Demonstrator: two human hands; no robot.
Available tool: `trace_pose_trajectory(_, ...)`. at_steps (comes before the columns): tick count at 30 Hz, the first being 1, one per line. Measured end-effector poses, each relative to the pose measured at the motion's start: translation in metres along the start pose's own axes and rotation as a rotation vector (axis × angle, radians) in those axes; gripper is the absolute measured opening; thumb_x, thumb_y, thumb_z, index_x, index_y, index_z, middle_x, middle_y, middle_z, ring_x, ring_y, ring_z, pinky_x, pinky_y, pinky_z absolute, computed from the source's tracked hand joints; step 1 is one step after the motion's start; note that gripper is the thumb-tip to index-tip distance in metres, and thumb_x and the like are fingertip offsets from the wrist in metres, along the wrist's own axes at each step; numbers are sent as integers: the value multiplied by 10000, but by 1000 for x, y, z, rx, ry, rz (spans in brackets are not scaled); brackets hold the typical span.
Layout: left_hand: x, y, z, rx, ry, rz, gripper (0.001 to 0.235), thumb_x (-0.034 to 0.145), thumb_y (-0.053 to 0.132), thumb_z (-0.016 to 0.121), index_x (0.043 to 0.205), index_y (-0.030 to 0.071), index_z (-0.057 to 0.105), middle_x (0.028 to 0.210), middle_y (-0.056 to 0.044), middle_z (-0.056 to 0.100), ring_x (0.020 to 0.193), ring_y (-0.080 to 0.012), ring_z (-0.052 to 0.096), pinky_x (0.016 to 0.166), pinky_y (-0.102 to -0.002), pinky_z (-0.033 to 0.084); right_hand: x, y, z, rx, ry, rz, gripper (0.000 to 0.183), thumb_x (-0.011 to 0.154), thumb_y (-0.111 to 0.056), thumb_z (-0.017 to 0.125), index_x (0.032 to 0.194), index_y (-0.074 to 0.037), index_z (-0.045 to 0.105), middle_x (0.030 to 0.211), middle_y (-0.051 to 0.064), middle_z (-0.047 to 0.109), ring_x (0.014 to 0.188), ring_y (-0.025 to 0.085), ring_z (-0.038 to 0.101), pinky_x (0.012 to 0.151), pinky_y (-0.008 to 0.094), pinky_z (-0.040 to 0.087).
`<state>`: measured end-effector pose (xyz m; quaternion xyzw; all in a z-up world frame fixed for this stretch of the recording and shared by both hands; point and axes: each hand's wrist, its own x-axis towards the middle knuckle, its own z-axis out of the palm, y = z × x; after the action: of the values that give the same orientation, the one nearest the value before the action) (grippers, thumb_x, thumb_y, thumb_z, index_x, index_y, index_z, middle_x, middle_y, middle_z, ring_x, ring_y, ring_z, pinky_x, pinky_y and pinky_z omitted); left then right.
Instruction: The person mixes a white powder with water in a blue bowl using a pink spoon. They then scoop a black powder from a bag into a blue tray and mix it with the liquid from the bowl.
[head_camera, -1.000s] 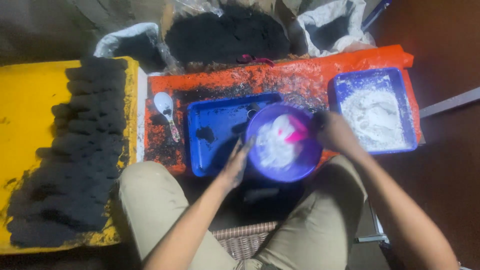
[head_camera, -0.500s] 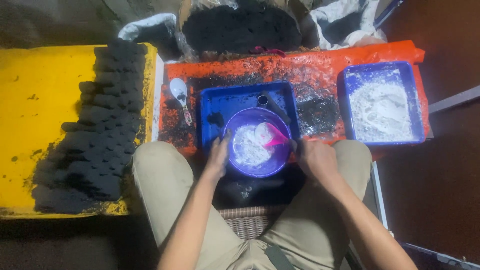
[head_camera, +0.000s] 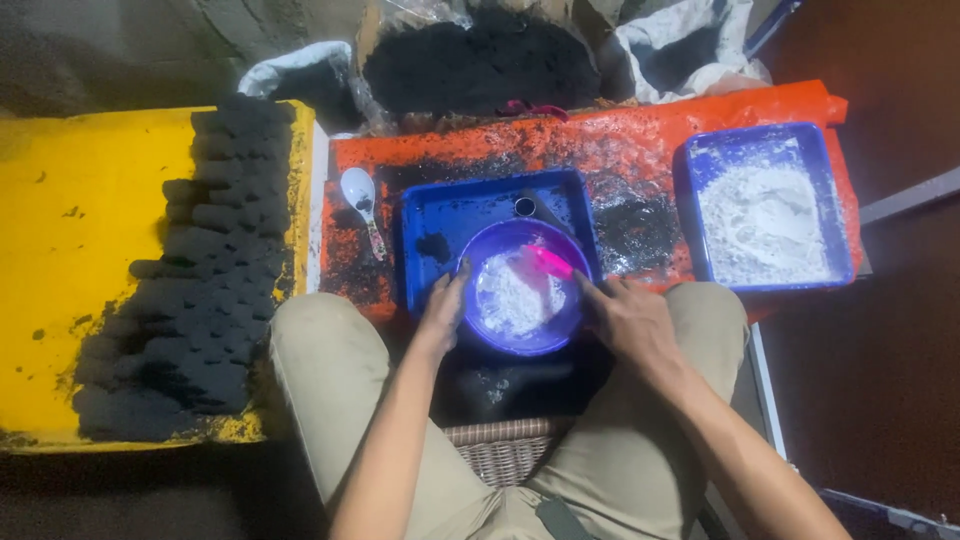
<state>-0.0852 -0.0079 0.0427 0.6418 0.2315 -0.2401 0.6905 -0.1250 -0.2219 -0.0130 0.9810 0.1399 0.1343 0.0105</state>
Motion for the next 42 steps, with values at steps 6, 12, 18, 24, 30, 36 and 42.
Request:
trace_pose_trajectory(6,10,-6,-4,36,5,129,595,806,411,457,1198,-34,406,1201,-250,419,1172,-364,347,943,-481,300,16,5,-6,12,133,-100,218,703,-241,576,913,-239,631,610,19,551,582,175,567,441,271,443)
trace_pose_trajectory(12,46,0,-12,295,16,249,473,795,419,495,1054,30,568,1047,-176,562,1064,-309,480,880,-450,365,34,3,-25,19,182,-134,163,692,-243,598,849,-229,640,600,23,563,566,174,571,447,266,448)
trace_pose_trajectory(18,74,4,-32,449,148,382,309,806,340,495,992,131,625,947,-71,620,996,-235,532,866,-392,378,56,-2,-14,115,124,-14,263,640,-197,657,902,-203,636,660,77,601,643,230,606,514,308,485)
trace_pose_trajectory(24,58,16,-25,535,133,588,347,788,67,454,1134,89,468,1082,-192,526,1085,-357,432,916,-470,324,63,-14,-22,167,108,21,203,627,-167,680,826,-203,657,616,42,602,584,179,598,483,245,474)
trace_pose_trajectory(30,25,47,-18,654,-9,575,490,769,-73,346,1217,104,437,1109,-198,522,1087,-362,439,920,-476,324,63,-10,-24,193,103,19,222,587,-142,696,800,-182,651,609,41,584,575,181,571,475,247,462)
trace_pose_trajectory(36,27,47,-15,680,-16,539,490,769,-56,355,1215,127,444,1097,-195,530,1076,-366,447,909,-483,334,64,-8,-23,300,128,65,103,680,-120,650,773,-166,649,609,57,583,562,194,568,460,248,453)
trace_pose_trajectory(42,26,51,-15,704,-15,531,491,770,-36,365,1213,155,452,1082,-191,539,1063,-370,457,896,-491,345,65,-10,-15,281,122,154,116,664,-124,655,775,-159,662,598,75,581,537,207,558,437,255,434)
